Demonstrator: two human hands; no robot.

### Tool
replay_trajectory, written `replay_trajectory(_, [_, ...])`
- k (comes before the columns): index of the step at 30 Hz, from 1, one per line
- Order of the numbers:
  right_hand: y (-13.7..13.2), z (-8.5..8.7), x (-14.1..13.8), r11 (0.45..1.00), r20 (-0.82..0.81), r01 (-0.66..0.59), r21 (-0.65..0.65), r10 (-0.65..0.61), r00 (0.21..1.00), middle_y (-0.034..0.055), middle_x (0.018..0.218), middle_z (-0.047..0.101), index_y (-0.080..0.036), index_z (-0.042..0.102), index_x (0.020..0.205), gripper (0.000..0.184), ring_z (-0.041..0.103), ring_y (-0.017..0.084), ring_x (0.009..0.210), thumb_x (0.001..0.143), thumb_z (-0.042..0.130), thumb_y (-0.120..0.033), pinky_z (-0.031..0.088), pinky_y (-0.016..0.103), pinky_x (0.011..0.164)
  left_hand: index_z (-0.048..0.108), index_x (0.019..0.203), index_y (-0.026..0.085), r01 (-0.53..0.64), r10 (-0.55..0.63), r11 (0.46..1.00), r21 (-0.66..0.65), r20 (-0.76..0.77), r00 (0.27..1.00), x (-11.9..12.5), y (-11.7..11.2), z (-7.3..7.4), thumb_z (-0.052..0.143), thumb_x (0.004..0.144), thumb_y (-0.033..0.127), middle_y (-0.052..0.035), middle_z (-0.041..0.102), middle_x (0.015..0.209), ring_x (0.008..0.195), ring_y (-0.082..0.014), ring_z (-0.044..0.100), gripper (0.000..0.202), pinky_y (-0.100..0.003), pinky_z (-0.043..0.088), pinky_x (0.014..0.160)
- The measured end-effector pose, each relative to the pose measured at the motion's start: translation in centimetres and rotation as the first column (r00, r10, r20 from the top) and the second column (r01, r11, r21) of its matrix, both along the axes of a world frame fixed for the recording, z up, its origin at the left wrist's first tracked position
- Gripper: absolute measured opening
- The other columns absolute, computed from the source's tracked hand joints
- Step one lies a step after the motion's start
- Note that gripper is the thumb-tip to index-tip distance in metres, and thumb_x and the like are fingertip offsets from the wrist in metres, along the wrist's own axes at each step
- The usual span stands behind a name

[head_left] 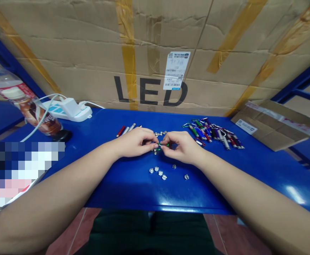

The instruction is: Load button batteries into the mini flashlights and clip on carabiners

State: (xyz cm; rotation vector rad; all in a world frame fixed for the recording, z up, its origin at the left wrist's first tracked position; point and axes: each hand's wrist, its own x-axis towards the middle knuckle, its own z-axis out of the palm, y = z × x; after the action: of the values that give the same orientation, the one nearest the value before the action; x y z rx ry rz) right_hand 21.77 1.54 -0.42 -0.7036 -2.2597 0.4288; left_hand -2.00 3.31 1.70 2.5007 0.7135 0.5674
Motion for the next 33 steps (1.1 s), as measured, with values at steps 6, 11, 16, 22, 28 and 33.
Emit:
replay_trajectory(6, [-0.01, 0.11, -0.02, 1.0, 0.026, -0.02, -0.005, 0.02, 0.999, 0.0025, 0.075, 0.071, -0.019, 0.061, 0.077, 0.013, 0.064, 0.014, 0.064, 0.088, 0.066, -0.023, 0.046, 0.024, 0.06, 0.074, 0.093, 0.017, 0.017, -0.017, 1.0, -0.021, 0.01, 1.0, 0.1, -0.02, -0.16, 0.063, 0.096, 0.032, -0.0011, 0.061, 0.075, 0.068, -0.0139, 0.057, 0.02, -0.026, 0.043, 0.065])
replay_trajectory(11, [-0.01, 0.1, -0.01, 0.999, 0.027, -0.028, -0.023, 0.029, 0.999, 0.0026, 0.077, 0.071, -0.02, 0.061, 0.078, 0.012, 0.064, 0.014, 0.066, 0.089, 0.066, -0.022, 0.046, 0.024, 0.062, 0.075, 0.096, 0.016, 0.018, -0.016, 0.998, -0.061, 0.046, 0.999, 0.17, 0.01, -0.34, 0.063, 0.096, 0.033, -0.0021, 0.063, 0.079, 0.07, -0.0142, 0.058, 0.021, -0.026, 0.044, 0.064])
replay_trajectory(16, [-0.2, 0.2, -0.08, 0.999, 0.031, -0.034, -0.012, 0.034, 0.999, 0.0021, 0.076, 0.071, -0.02, 0.062, 0.079, 0.011, 0.063, 0.013, 0.065, 0.088, 0.067, -0.022, 0.046, 0.024, 0.061, 0.074, 0.091, 0.016, 0.023, -0.02, 0.998, -0.064, 0.057, 0.998, 0.21, -0.01, -0.27, 0.063, 0.095, 0.03, -0.0027, 0.065, 0.08, 0.071, -0.0142, 0.058, 0.018, -0.025, 0.044, 0.064])
replay_trajectory(22, [-0.35, 0.46, -0.11, 0.999, 0.04, -0.029, -0.02, 0.03, 0.999, 0.0021, 0.075, 0.071, -0.02, 0.063, 0.079, 0.01, 0.062, 0.013, 0.064, 0.088, 0.066, -0.022, 0.046, 0.024, 0.061, 0.071, 0.084, 0.017, 0.013, -0.007, 0.996, -0.093, 0.057, 0.998, 0.12, -0.02, -0.26, 0.064, 0.093, 0.031, -0.0026, 0.064, 0.078, 0.075, -0.0159, 0.059, 0.018, -0.026, 0.045, 0.067])
replay_trajectory(28, [-0.36, 0.64, -0.11, 0.999, 0.042, -0.052, 0.0, 0.052, 0.998, 0.0016, 0.075, 0.07, -0.019, 0.064, 0.081, 0.009, 0.062, 0.013, 0.065, 0.089, 0.066, -0.021, 0.046, 0.024, 0.062, 0.07, 0.084, 0.017, 0.032, -0.023, 0.993, -0.112, 0.079, 0.997, 0.13, 0.04, -0.33, 0.064, 0.093, 0.031, -0.0022, 0.062, 0.077, 0.076, -0.0159, 0.058, 0.018, -0.026, 0.045, 0.069])
replay_trajectory(33, [-0.32, 0.69, -0.16, 0.997, 0.038, -0.07, -0.021, 0.071, 0.997, 0.0, 0.074, 0.068, -0.019, 0.065, 0.085, 0.007, 0.061, 0.011, 0.062, 0.091, 0.066, -0.021, 0.046, 0.022, 0.061, 0.068, 0.081, 0.017, 0.024, -0.016, 0.994, -0.102, 0.077, 0.997, 0.07, -0.01, -0.13, 0.065, 0.092, 0.03, -0.0013, 0.06, 0.076, 0.073, -0.015, 0.056, 0.017, -0.027, 0.044, 0.067])
